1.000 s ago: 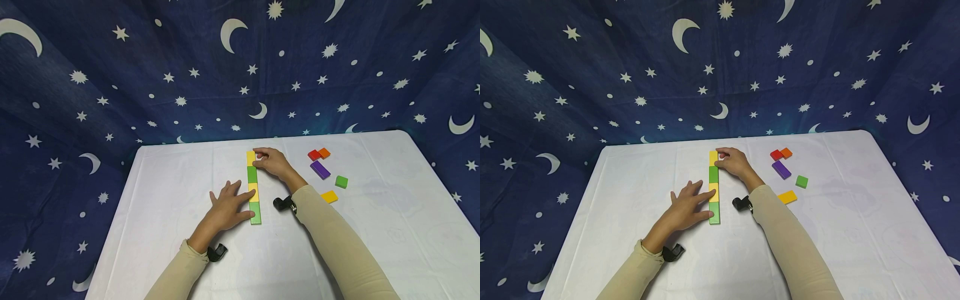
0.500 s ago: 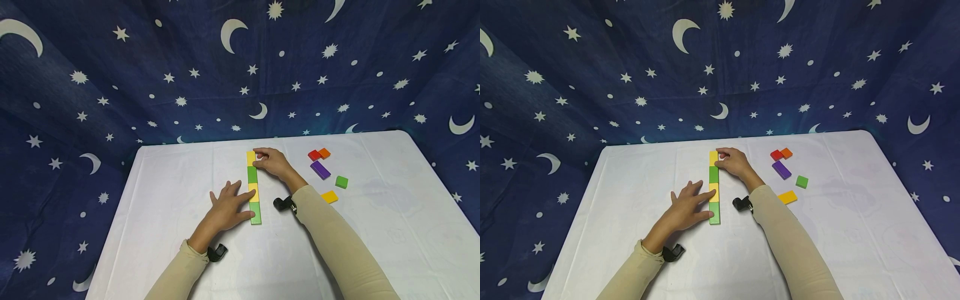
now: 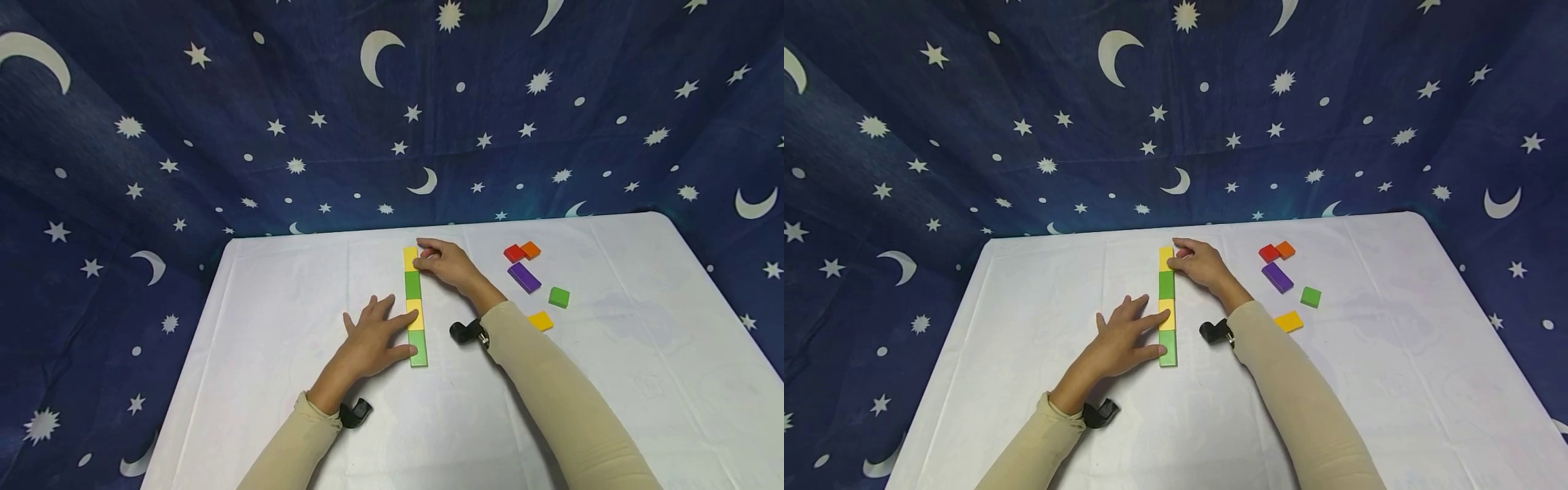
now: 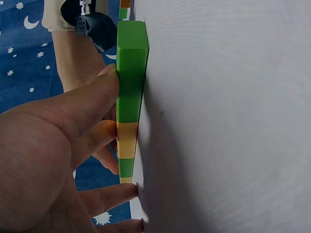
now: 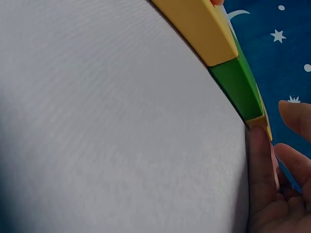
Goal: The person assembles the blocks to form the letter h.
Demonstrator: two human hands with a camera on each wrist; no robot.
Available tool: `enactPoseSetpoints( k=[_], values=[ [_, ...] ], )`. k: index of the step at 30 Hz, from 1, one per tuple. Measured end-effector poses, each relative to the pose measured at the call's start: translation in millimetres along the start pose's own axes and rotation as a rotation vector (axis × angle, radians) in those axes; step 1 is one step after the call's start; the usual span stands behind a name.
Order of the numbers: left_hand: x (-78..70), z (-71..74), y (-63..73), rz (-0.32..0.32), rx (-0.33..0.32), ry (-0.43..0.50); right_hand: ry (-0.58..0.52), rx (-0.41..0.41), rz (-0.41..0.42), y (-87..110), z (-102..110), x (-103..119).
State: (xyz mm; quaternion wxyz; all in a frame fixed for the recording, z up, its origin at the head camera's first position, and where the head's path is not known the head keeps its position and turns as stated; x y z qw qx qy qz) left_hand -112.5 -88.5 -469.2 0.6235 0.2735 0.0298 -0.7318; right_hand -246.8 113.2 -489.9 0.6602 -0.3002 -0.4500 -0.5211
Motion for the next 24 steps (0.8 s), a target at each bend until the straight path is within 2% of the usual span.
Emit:
enactPoseSetpoints(
  k=[5, 7, 9, 15, 19, 24],
  values=[
    [-0.6, 0.4, -0.1, 0.004, -0.001, -0.002, -0.216, -0.017, -0.024, 3.3, 4, 2],
    [-0.8, 0.3, 0.2, 0.008, 0.003, 0.002, -0.256, -0.023, -0.022, 6.1, 7, 4],
    [-0.7, 0.2, 0.6, 0.012, 0.005, 0.006, -0.246, -0.026, -0.008, 10.0, 13, 7],
    [0.4, 0.1, 0.5, 0.011, 0.001, 0.006, -0.119, -0.043, 0.054, 23.4, 43, 24],
    [0.7, 0.3, 0.4, 0.005, -0.001, 0.008, -0.025, -0.050, 0.125, 35.6, 70, 34],
    [0.5, 0.4, 0.9, -0.006, -0.002, 0.015, 0.194, -0.038, 0.195, 53.9, 103, 33]
  ],
)
Point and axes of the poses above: each hand's wrist, its own y-axis away from the middle knuckle, its own z-axis out of the back of the hand, x = y × z, the point moved 2 cm from there along -y, towards the middle knuckle, and after that the axes turned 14 degrees about z, right-handed, at the moved point
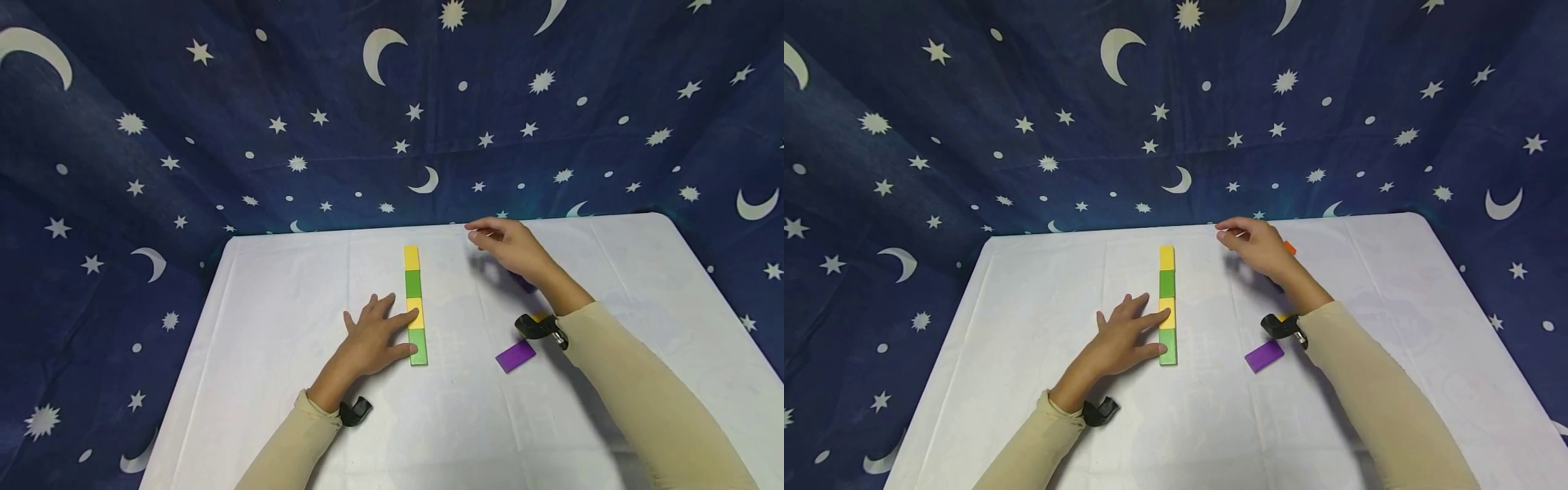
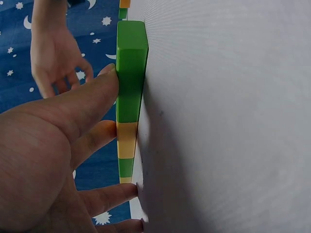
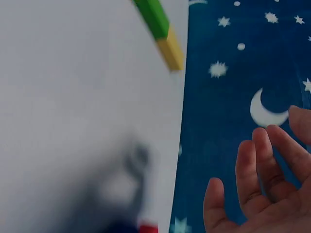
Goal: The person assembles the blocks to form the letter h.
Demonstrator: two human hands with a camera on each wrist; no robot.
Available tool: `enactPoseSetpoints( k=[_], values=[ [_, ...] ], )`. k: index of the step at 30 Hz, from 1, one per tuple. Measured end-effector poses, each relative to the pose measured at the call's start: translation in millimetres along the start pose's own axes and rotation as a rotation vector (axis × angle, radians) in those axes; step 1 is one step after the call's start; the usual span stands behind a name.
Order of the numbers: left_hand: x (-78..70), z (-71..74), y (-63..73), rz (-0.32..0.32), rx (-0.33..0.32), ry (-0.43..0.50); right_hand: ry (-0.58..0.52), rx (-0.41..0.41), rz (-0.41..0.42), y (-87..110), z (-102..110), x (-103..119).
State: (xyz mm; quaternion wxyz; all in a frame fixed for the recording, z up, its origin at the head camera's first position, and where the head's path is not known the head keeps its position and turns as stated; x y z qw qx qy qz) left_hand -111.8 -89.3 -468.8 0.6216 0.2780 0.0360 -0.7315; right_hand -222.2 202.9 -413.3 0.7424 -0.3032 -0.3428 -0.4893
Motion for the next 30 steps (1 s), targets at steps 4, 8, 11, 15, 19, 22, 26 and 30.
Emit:
enactPoseSetpoints(
  k=[4, 8, 11, 15, 19, 22, 26, 30],
  values=[
    [0.0, -0.3, -0.3, -0.002, 0.001, -0.002, 0.135, 0.022, 0.003, 16.7, 21, -11],
    [0.1, -0.3, -0.5, -0.004, -0.004, -0.009, 0.220, 0.054, 0.004, 32.6, 35, -24],
    [-0.2, 0.0, -0.4, -0.002, -0.003, -0.007, 0.275, 0.087, -0.016, 42.5, 42, -34],
    [-0.4, -0.5, 0.0, -0.004, 0.000, -0.002, 0.328, 0.137, -0.032, 53.9, 50, -46],
    [0.0, -0.2, 0.3, -0.009, -0.004, 0.004, 0.339, 0.178, -0.011, 61.0, 55, -56],
    [0.4, -0.5, 0.1, -0.007, -0.004, 0.007, 0.332, 0.207, -0.004, 63.4, 56, -63],
    [0.8, -0.9, 0.1, -0.005, 0.000, 0.009, 0.337, 0.247, 0.002, 62.7, 54, -70],
    [0.4, -0.7, 0.3, -0.006, 0.001, 0.008, 0.352, 0.276, 0.008, 60.8, 54, -77]
  ],
)
Point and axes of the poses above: each hand's wrist, its own y-axis away from the middle knuckle, its own z-axis out of the back of the hand, x = y × z, the point moved 2 cm from there along -y, towards the middle knuckle, and after that the axes turned 14 degrees about z, right-handed, at the moved point
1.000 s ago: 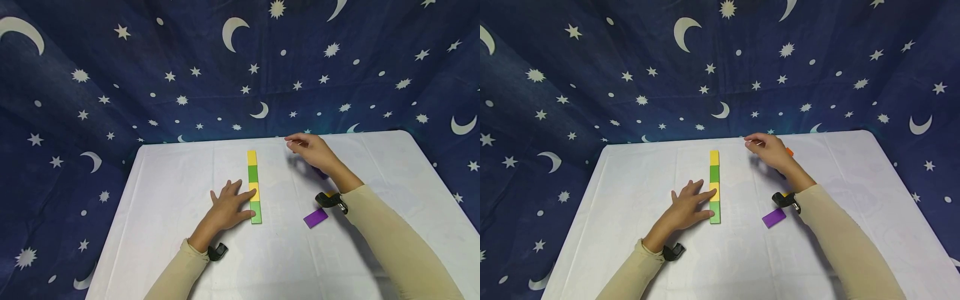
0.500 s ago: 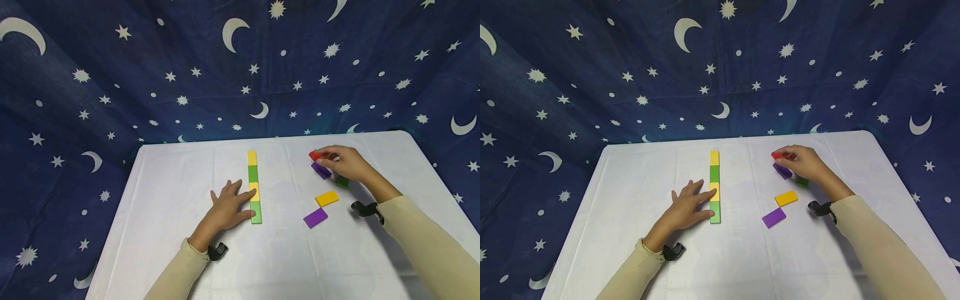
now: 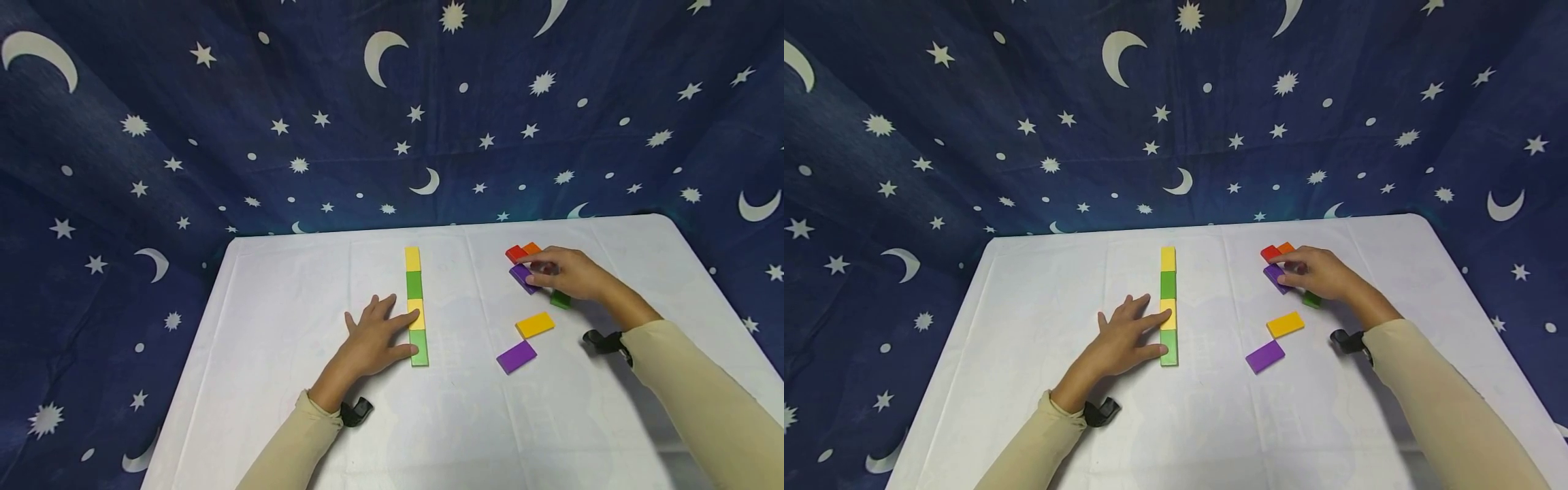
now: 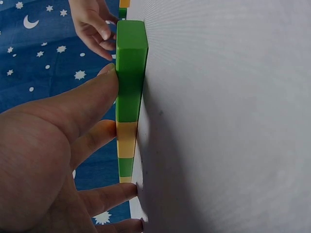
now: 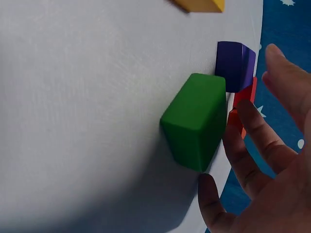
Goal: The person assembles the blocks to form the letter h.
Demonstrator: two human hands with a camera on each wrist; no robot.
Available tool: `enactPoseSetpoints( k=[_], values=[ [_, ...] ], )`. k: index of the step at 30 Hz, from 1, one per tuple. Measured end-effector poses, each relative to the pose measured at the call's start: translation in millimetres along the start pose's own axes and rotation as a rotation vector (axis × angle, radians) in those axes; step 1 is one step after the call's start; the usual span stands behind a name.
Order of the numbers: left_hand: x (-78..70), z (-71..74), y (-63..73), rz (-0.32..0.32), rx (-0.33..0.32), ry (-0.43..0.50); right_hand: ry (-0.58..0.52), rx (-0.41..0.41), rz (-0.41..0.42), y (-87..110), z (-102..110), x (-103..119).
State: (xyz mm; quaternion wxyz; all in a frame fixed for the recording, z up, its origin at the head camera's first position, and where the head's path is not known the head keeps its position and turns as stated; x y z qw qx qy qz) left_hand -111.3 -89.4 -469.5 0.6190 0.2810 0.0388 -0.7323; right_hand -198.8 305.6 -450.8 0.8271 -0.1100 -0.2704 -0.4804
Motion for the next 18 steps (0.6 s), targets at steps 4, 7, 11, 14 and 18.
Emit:
enactPoseSetpoints(
  k=[4, 7, 11, 14, 18],
  values=[
    [-0.1, -0.3, -0.3, 0.001, 0.001, -0.003, 0.004, 0.038, -0.016, -1.1, -0.7, -3.9],
    [0.2, -1.1, -0.6, -0.003, -0.004, -0.001, 0.006, 0.066, -0.019, -1.6, -1.1, -5.4],
    [0.1, -1.0, -0.4, -0.006, -0.008, -0.002, 0.012, 0.085, 0.000, -2.7, -1.8, -5.6],
    [0.0, -0.7, -0.2, -0.003, -0.007, -0.003, 0.019, 0.089, 0.014, -3.9, -2.4, -5.0],
    [0.5, -0.5, -0.1, 0.001, -0.006, 0.000, 0.013, 0.067, 0.022, -4.1, -4.5, -5.2]
  ],
)
Point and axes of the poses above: each hand's wrist, its own y-axis away from the middle knuckle, its own z-axis out of the back of the hand, x = y × z, the point moved 2 cm from there along -y, towards the middle knuckle, and after that the axes turned 14 degrees about z, right-handed, at the moved point
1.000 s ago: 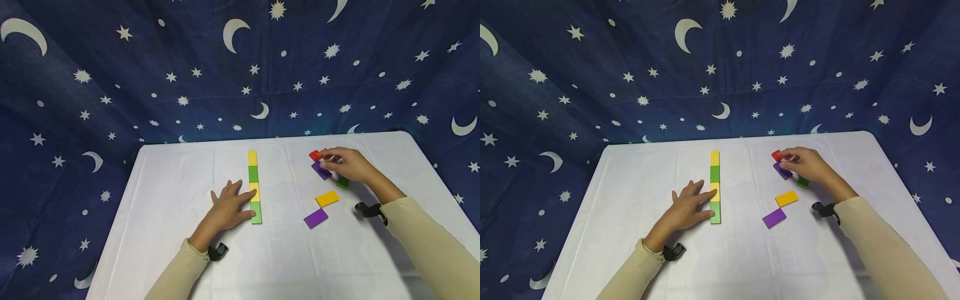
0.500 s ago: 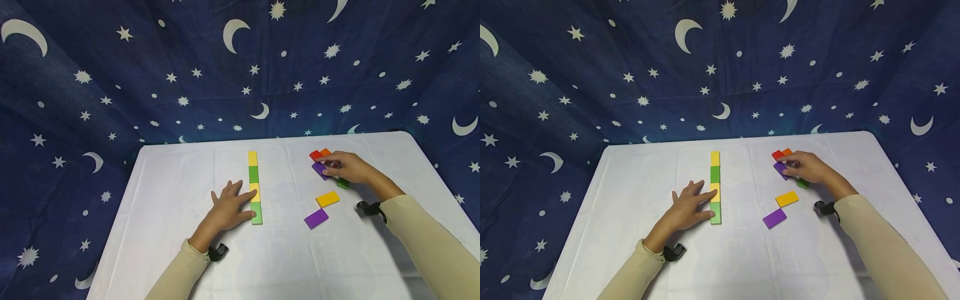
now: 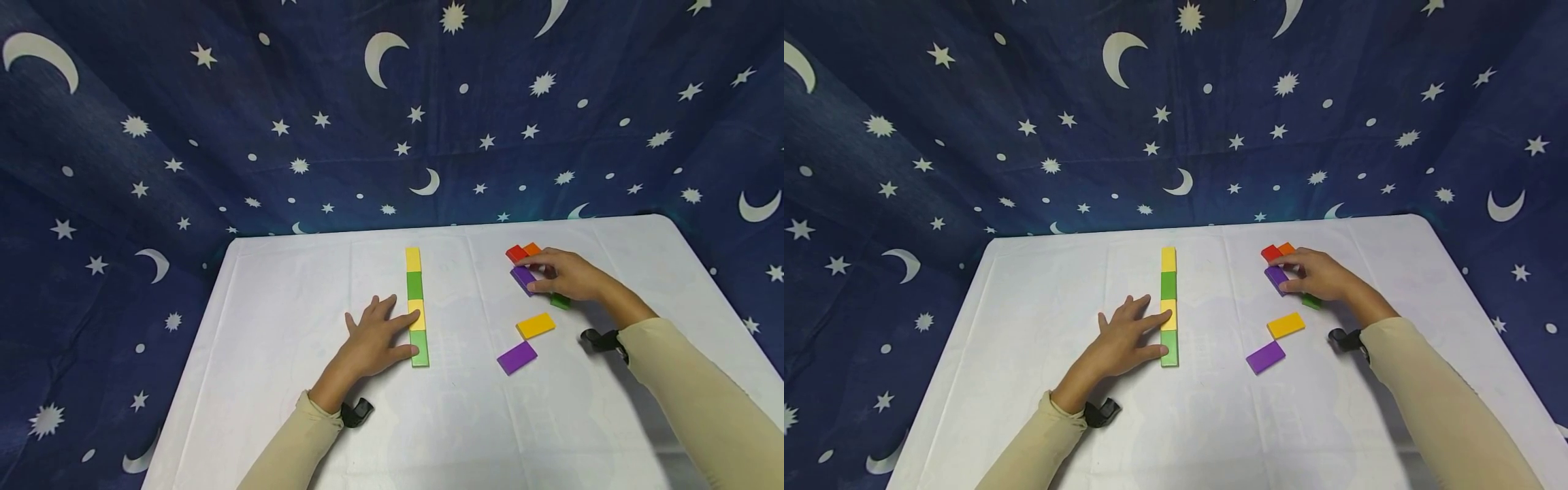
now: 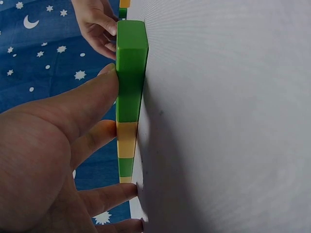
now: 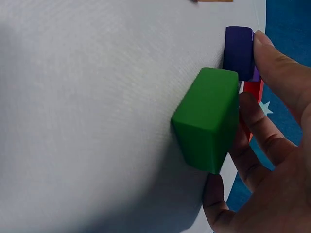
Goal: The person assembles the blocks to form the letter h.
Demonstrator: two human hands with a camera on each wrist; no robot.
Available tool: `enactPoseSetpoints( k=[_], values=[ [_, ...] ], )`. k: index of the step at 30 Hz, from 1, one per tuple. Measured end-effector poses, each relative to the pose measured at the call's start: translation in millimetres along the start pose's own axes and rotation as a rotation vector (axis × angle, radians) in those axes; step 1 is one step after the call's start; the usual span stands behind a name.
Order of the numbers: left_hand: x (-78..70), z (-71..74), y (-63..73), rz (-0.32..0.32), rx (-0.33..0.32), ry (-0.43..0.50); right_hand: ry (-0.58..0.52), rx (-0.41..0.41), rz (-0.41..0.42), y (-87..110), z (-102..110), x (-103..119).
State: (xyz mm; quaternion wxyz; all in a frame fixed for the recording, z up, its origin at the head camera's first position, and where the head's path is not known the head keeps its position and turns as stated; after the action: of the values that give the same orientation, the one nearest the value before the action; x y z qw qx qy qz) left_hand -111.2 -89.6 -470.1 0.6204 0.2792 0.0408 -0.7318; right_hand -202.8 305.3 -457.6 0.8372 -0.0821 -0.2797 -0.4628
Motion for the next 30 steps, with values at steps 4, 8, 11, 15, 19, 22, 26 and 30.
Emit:
enactPoseSetpoints(
  k=[4, 8, 11, 15, 19, 22, 26, 30],
  values=[
    [0.1, -0.7, -0.5, 0.003, 0.003, -0.003, -0.024, -0.028, -0.001, 2.5, -2, 0],
    [-0.1, -0.8, -0.7, 0.004, 0.003, -0.010, -0.063, -0.044, -0.003, 3.9, -2, 1],
    [-0.7, -0.1, -0.1, 0.003, 0.002, -0.008, -0.072, -0.059, -0.010, 4.5, -2, 2],
    [-1.8, 0.9, 0.9, 0.004, 0.003, -0.006, -0.042, -0.102, -0.027, 6.4, -1, 4],
    [-1.9, 0.9, 1.1, 0.003, 0.001, -0.007, -0.034, -0.169, -0.032, 9.2, -1, 10],
    [-1.8, 0.5, 0.7, 0.002, 0.000, -0.009, -0.050, -0.221, -0.036, 11.4, -1, 15],
    [-1.6, -0.3, 0.2, 0.002, -0.002, -0.007, -0.075, -0.265, -0.056, 12.9, -2, 23],
    [-1.4, -0.4, 0.1, 0.003, -0.006, -0.005, -0.124, -0.282, -0.086, 12.9, -6, 30]
  ],
)
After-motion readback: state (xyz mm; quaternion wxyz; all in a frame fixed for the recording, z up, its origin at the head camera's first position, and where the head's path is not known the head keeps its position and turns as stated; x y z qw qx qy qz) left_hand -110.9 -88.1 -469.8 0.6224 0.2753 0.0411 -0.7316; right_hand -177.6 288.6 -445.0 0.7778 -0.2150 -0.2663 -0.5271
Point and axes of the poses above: each hand's wrist, its own y-axis away from the middle knuckle, its own z-axis out of the back of the hand, x = y × z, the point moved 2 cm from there along -y, towards the middle knuckle, and after that the axes turned 14 degrees about z, right-handed, at the moved point
